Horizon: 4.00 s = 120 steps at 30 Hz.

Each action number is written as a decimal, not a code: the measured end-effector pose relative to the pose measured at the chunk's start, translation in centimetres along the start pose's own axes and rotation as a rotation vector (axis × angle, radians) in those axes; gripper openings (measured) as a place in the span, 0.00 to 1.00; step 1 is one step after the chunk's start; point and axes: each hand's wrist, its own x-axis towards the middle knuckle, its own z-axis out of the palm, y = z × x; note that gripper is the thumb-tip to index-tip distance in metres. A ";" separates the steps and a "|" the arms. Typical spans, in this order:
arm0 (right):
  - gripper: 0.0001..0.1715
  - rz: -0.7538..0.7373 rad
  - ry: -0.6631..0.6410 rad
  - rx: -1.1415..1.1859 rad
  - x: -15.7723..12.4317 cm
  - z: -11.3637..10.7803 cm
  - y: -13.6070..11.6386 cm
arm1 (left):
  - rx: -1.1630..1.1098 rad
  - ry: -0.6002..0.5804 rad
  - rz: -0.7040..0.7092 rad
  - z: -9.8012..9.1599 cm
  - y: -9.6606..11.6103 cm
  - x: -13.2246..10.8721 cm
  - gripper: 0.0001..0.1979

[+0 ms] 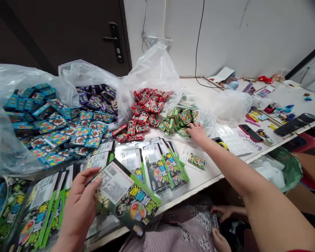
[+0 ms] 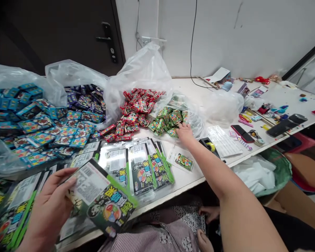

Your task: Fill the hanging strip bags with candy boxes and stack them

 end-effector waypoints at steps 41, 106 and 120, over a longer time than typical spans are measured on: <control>0.53 -0.372 -0.178 0.152 -10.2 8.5 -5.2 | 1.014 -0.833 0.673 1.0 -0.7 3.6 0.44; 0.20 -0.723 -0.135 0.398 -9.2 7.0 -19.1 | 0.797 -0.470 0.651 -5.9 -0.7 1.4 0.44; 0.25 -0.400 -0.262 0.663 -11.4 7.4 -19.2 | 0.815 -0.483 0.758 -4.2 -0.5 0.3 0.45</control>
